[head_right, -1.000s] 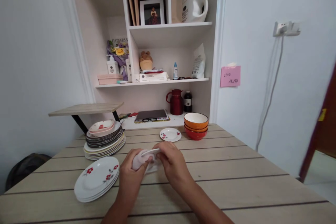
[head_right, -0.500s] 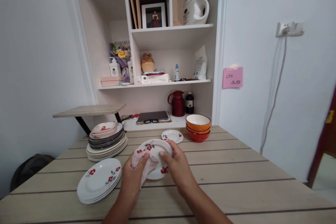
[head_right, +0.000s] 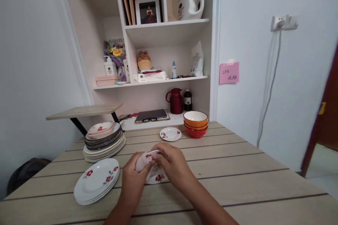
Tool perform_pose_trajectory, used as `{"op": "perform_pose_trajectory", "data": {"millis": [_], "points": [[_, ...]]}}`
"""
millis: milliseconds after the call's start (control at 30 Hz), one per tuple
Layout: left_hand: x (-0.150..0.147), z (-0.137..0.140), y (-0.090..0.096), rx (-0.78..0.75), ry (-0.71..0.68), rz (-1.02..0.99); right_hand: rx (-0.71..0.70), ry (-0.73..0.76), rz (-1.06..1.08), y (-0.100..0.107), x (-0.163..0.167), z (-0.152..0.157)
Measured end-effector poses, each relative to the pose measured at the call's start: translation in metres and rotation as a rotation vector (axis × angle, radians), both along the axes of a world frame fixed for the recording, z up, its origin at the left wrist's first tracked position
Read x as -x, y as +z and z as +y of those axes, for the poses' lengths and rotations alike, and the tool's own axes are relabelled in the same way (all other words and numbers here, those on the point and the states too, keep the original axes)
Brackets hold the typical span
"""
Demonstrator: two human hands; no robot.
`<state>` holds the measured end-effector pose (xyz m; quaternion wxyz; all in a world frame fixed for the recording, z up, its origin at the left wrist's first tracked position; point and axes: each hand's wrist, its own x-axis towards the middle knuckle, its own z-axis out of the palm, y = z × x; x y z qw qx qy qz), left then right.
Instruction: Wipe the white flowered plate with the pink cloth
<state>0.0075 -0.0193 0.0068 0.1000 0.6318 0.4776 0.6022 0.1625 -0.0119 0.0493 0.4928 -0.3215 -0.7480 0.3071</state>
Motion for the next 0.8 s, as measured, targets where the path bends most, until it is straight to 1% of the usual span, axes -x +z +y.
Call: {"op": "perform_pose_trajectory", "data": {"millis": [100,233,300,400,500,600,667,700,733,800], "points": [[0.0,0.003,0.0,0.077,-0.015,-0.085,0.192,0.054,0.166,-0.004,0.002,0.005],[0.0,0.008,0.001,0.214,-0.078,-0.275,0.408,0.038,0.408,-0.01,0.002,0.012],[-0.001,0.01,0.001,0.249,-0.11,-0.362,0.462,0.034,0.516,-0.013,0.002,0.015],[-0.002,0.011,0.001,0.274,-0.161,-0.467,0.494,0.045,0.634,-0.016,0.003,0.017],[-0.001,0.01,0.002,0.322,-0.225,-0.556,0.565,0.045,0.757,-0.017,0.005,0.018],[0.0,0.007,0.005,0.351,-0.211,-0.598,0.622,0.054,0.804,-0.016,0.006,0.018],[0.0,0.006,0.005,0.325,-0.153,-0.567,0.597,0.066,0.717,-0.014,0.005,0.017],[0.001,0.005,0.005,0.302,-0.122,-0.527,0.538,0.048,0.637,-0.013,0.004,0.016],[0.001,0.006,0.004,0.268,-0.092,-0.47,0.439,0.005,0.539,-0.012,0.003,0.016],[0.002,0.006,0.001,0.166,-0.052,-0.289,0.149,-0.116,0.309,-0.011,0.001,0.014]]}}
